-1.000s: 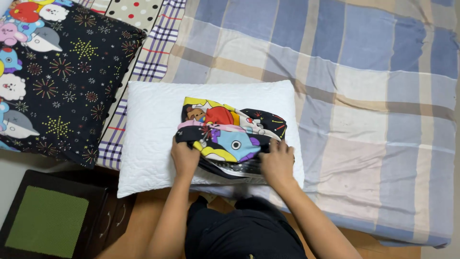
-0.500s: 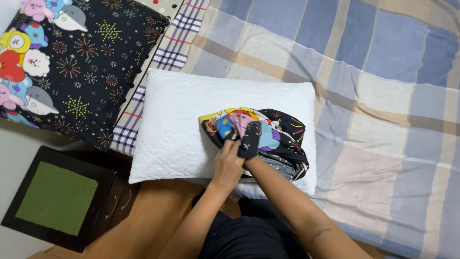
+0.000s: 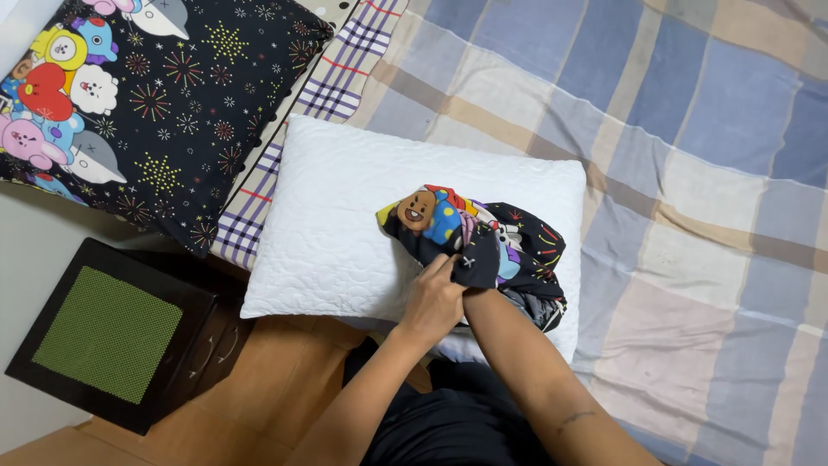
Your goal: The recorder puts a character-printed pillowcase onto a pillow on a bed.
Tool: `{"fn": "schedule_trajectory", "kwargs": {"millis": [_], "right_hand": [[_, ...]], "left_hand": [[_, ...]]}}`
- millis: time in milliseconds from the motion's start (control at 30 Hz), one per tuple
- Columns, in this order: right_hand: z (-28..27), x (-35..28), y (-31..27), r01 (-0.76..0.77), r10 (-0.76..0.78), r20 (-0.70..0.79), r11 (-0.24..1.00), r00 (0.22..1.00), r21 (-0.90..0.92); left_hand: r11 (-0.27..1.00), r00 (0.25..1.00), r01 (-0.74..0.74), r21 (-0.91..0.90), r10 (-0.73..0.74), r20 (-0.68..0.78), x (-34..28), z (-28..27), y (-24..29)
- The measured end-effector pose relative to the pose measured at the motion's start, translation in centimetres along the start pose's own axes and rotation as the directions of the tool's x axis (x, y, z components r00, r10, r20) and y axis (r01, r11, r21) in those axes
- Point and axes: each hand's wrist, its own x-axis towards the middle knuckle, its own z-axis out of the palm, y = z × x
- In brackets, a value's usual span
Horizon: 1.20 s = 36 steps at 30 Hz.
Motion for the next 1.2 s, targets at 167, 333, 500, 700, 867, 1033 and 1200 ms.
{"fn": "schedule_trajectory", "kwargs": {"millis": [167, 333, 500, 700, 867, 1033, 1200], "right_hand": [[0.2, 0.1, 1.5, -0.045, 0.045, 0.018, 0.999, 0.999, 0.01], [0.0, -0.5, 2.0, -0.094, 0.093, 0.045, 0.995, 0.995, 0.028], [-1.5, -1.6, 2.1, -0.145, 0.143, 0.065, 0.989, 0.988, 0.04], [-1.9, -2.5, 4.2, -0.218, 0.214, 0.083, 0.975, 0.973, 0.037], [-2.7, -4.2, 6.7, -0.286, 0.282, 0.087, 0.958, 0.955, 0.03], [-3.8, -6.2, 9.3, -0.369, 0.366, 0.073, 0.929, 0.928, 0.029], [-4.3, -7.5, 11.5, -0.438, 0.435, 0.07, 0.898, 0.898, 0.042]], "left_hand": [[0.994, 0.999, 0.002, -0.109, -0.006, -0.034, 0.6, -0.9, 1.0], [0.991, 0.996, -0.088, -0.101, 0.085, -0.032, -0.1, 0.7, 0.9], [0.92, 0.886, 0.387, 0.069, -0.391, 0.249, 0.7, -0.1, 0.4], [0.912, 0.959, 0.263, 0.314, -0.284, 0.02, 1.9, -1.2, -4.8], [0.846, 0.862, 0.498, 0.193, -0.508, 0.001, 2.2, 0.5, -8.0], [0.8, 0.792, 0.591, -0.104, -0.6, -0.114, 2.4, -0.3, -12.1], [0.423, 0.694, 0.693, -0.584, -0.61, 0.382, 3.1, -4.7, -13.2]]}}
